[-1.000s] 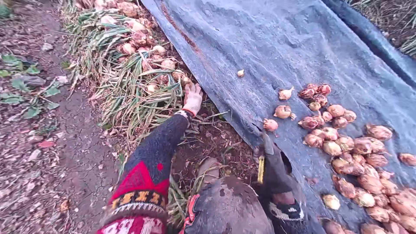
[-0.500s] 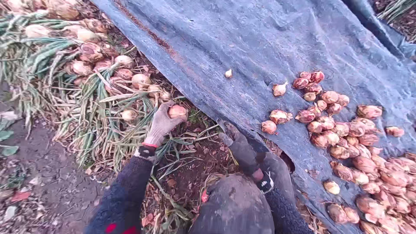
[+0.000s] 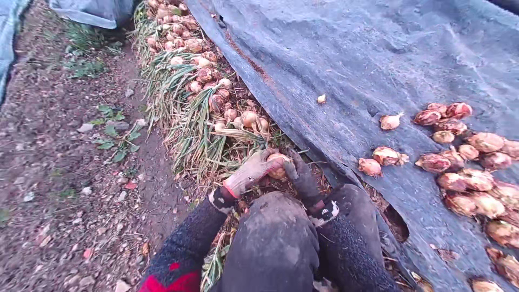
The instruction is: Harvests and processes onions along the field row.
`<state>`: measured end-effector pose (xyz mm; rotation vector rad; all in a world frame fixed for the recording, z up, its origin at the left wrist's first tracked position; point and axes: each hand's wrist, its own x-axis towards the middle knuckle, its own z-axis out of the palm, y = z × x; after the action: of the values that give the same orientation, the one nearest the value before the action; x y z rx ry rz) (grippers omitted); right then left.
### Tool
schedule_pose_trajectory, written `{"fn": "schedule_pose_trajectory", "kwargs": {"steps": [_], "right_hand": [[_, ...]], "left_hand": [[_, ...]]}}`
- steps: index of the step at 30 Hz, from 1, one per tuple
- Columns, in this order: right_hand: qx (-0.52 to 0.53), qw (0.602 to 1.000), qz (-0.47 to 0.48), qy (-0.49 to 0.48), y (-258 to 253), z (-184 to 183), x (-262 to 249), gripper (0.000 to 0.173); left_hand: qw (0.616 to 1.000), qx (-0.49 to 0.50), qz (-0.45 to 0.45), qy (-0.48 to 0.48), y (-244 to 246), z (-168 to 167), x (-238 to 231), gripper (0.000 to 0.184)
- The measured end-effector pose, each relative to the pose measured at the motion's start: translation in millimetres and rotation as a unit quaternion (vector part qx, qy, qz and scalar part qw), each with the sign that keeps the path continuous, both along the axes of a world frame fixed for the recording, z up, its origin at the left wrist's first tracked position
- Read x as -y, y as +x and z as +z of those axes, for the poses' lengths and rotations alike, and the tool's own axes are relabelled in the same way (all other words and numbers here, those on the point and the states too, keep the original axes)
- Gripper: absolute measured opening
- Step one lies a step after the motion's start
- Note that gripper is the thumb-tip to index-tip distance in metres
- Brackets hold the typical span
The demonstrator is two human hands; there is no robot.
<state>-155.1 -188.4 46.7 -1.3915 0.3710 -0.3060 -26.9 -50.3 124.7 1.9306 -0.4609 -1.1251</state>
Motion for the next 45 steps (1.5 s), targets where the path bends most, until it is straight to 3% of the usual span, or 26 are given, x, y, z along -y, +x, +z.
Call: {"fn": "schedule_pose_trajectory", "kwargs": {"steps": [4,7,10,11,13,15,17,18,20,22,24,26,28,29,32,35,37,40,43,45], "right_hand": [[0.013,0.999,-0.001,0.046,-17,2,-4,0.051],[0.000,0.999,0.016,0.046,-23,2,-3,0.046],[0.001,0.998,-0.008,0.064,-21,-1,-10,0.040],[0.009,0.997,-0.011,0.076,-22,2,-11,0.039],[0.054,0.993,-0.003,0.107,-28,17,-13,0.034],[0.115,0.980,0.062,0.152,-42,47,-18,0.031],[0.129,0.981,0.044,0.135,-45,63,-18,0.030],[0.100,0.990,-0.004,0.096,-41,56,-16,0.030],[-0.060,0.998,-0.012,-0.021,-34,24,-6,0.041],[-0.163,0.981,0.093,-0.054,-30,-8,2,0.059],[-0.179,0.974,0.122,0.058,-31,-12,-4,0.061],[-0.172,0.945,0.103,0.259,-26,-18,-11,0.064],[-0.185,0.896,0.052,0.400,-22,-17,-13,0.062],[-0.185,0.881,0.020,0.435,-21,-14,-11,0.059],[-0.163,0.833,0.004,0.529,-20,-12,10,0.082],[-0.039,0.798,-0.010,0.602,-19,1,38,0.082],[0.116,0.813,-0.065,0.567,-26,32,66,0.071],[0.336,0.856,-0.194,0.341,-49,70,124,0.072],[0.352,0.875,-0.270,0.194,-39,70,118,0.060],[0.221,0.924,-0.279,0.137,-18,48,94,0.071]], "left_hand": [[0.996,-0.026,-0.077,-0.026,-15,13,-15,0.072],[0.988,0.124,-0.082,-0.040,-26,2,-26,0.077],[0.948,0.308,-0.065,0.039,-46,-9,-27,0.099],[0.944,0.323,-0.038,0.050,-52,-11,-26,0.098],[0.959,0.270,0.074,0.051,-57,-19,-27,0.086],[0.959,0.155,0.233,0.051,-46,-44,-37,0.065],[0.928,-0.007,0.366,-0.063,-30,-63,-50,0.044],[0.915,-0.062,0.383,-0.114,-19,-65,-58,0.038],[0.917,-0.073,0.359,-0.157,-6,-55,-63,0.040],[0.931,-0.021,0.336,-0.144,-1,-36,-43,0.045],[0.955,0.088,0.272,-0.073,-5,-18,-16,0.045],[0.964,0.247,0.093,0.025,-22,-12,2,0.033],[0.930,0.341,-0.101,0.091,-45,-13,13,0.030],[0.915,0.358,-0.155,0.105,-54,-15,18,0.033],[0.928,0.333,-0.156,0.054,-48,-25,30,0.031],[0.905,0.410,-0.113,-0.017,-4,-38,56,0.024],[0.851,0.520,-0.047,0.059,51,-39,69,0.026],[0.820,0.492,0.011,0.294,133,-35,53,0.026],[0.792,0.459,0.017,0.401,156,-52,53,0.068],[0.800,0.424,0.002,0.425,159,-80,58,0.088]]}}
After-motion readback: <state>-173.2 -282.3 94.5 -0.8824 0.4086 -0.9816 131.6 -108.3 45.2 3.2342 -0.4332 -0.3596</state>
